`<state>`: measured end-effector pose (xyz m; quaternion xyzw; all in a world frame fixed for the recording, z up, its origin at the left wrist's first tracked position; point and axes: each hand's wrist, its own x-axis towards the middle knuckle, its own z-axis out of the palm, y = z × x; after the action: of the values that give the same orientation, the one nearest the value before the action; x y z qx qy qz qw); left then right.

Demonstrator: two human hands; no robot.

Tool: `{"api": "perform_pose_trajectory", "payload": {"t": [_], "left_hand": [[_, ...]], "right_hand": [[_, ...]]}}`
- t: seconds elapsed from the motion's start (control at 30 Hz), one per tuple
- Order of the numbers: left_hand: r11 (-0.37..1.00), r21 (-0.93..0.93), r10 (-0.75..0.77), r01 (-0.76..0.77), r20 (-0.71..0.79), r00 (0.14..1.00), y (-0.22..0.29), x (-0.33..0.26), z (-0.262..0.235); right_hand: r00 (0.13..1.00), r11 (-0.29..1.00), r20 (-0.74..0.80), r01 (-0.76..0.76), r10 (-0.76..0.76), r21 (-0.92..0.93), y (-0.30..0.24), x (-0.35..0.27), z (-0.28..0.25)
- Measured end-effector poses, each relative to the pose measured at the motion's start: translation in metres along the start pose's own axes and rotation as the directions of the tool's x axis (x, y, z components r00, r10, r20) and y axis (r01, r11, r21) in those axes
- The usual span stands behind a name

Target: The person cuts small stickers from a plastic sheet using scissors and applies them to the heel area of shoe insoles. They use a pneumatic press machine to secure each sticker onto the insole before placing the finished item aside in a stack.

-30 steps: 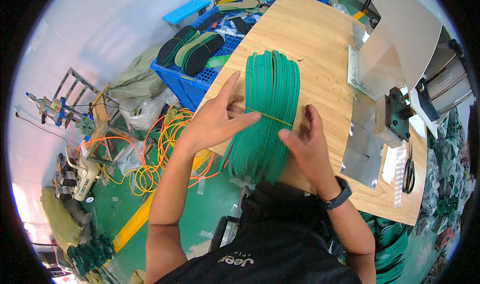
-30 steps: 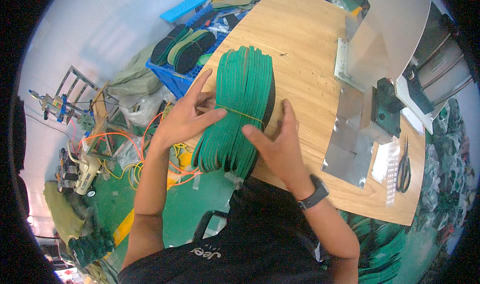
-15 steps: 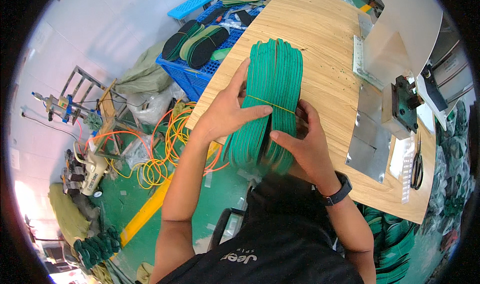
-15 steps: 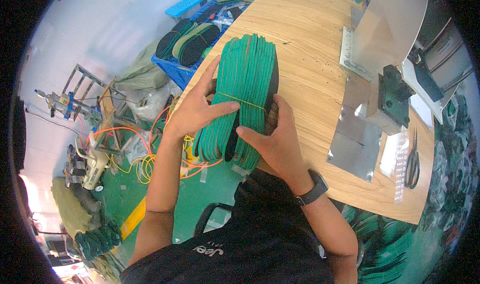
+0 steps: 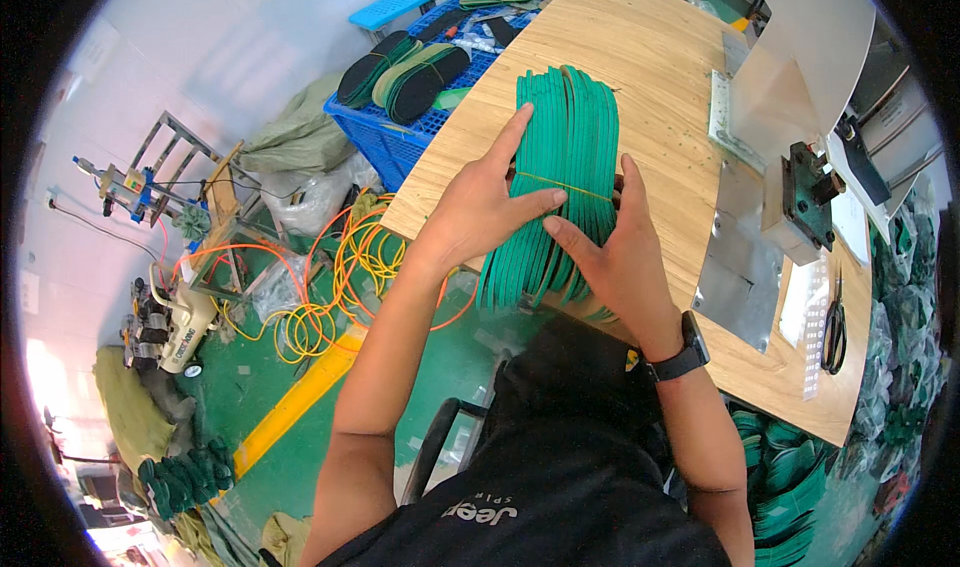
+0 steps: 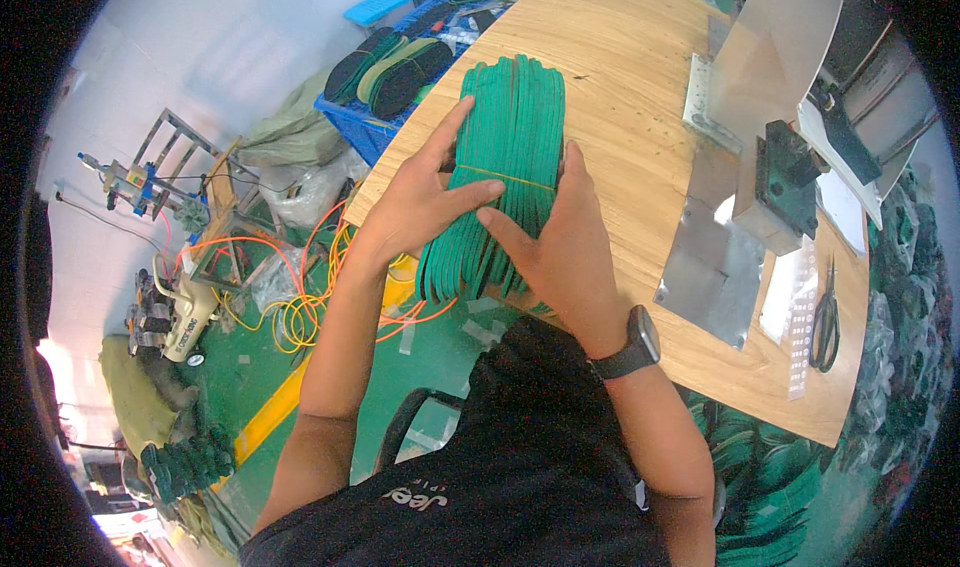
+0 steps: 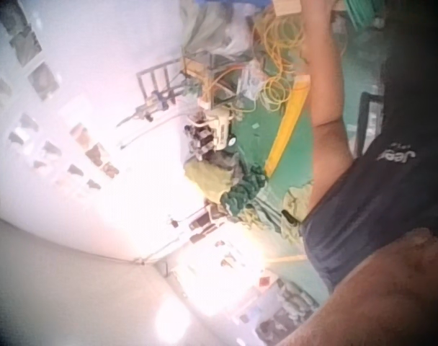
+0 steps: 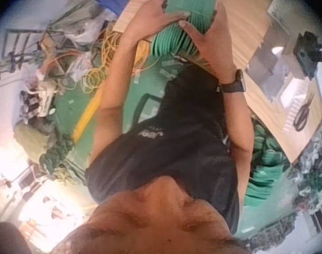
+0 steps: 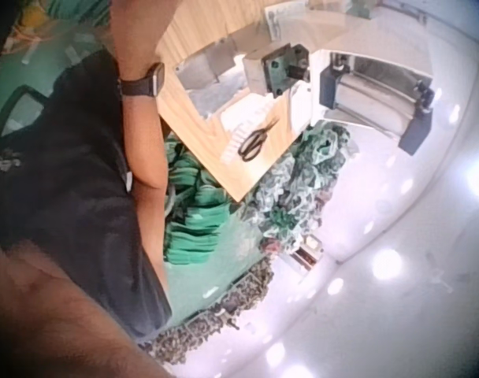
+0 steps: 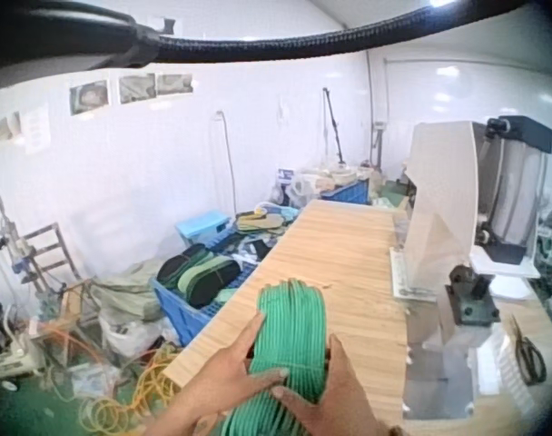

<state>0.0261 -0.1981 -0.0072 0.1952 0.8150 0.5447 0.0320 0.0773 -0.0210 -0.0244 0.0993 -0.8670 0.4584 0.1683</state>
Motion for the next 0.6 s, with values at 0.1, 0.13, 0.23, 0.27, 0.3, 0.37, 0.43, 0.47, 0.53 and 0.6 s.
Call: {"api": "perform_pose_trajectory", "payload": {"t": [0.1,0.13,0.23,0.27,0.3,0.37,0.43,0.47,0.53,0.6], "left_hand": [[0.999,-0.012,0.038,-0.038,0.026,0.999,-0.001,0.001,-0.006],[0.998,-0.032,0.053,-0.052,0.041,0.998,0.000,0.000,-0.009],[0.951,0.302,-0.098,0.063,0.103,0.990,0.027,-0.001,-0.021],[0.926,0.376,-0.070,0.041,0.066,0.995,0.024,-0.002,-0.016],[0.893,0.450,-0.035,0.016,0.034,0.999,0.022,-0.004,-0.006],[0.786,0.611,-0.098,0.093,-0.025,0.995,0.036,0.003,0.023],[0.833,0.554,0.023,-0.002,-0.031,0.999,0.028,0.013,0.025],[0.851,0.521,0.091,-0.062,-0.029,0.995,0.021,0.020,0.023],[0.862,0.407,0.340,-0.302,-0.022,0.940,-0.008,0.042,0.012],[0.975,0.204,0.079,-0.087,0.050,0.996,-0.003,0.073,-0.001]], "right_hand": [[1.000,0.996,0.007,0.019,-0.020,0.087,0.012,0.000,-0.004],[0.997,0.997,0.071,-0.036,0.031,0.067,0.011,0.000,-0.011],[0.950,0.986,0.266,-0.142,0.161,-0.089,-0.011,0.010,-0.041],[0.922,0.974,0.340,-0.128,0.187,-0.188,-0.023,0.016,-0.048],[0.889,0.953,0.403,-0.105,0.218,-0.283,-0.032,0.020,-0.051],[0.955,0.904,0.264,-0.007,0.133,-0.428,-0.025,0.016,-0.032],[0.991,0.868,0.122,0.107,-0.054,-0.484,-0.007,0.012,-0.018],[0.990,0.887,0.139,0.087,-0.026,-0.453,0.000,0.013,-0.015],[0.986,0.917,0.168,0.048,0.022,-0.396,0.007,0.020,-0.017],[0.981,0.927,0.193,0.092,-0.021,-0.365,0.009,0.025,-0.040]]}}
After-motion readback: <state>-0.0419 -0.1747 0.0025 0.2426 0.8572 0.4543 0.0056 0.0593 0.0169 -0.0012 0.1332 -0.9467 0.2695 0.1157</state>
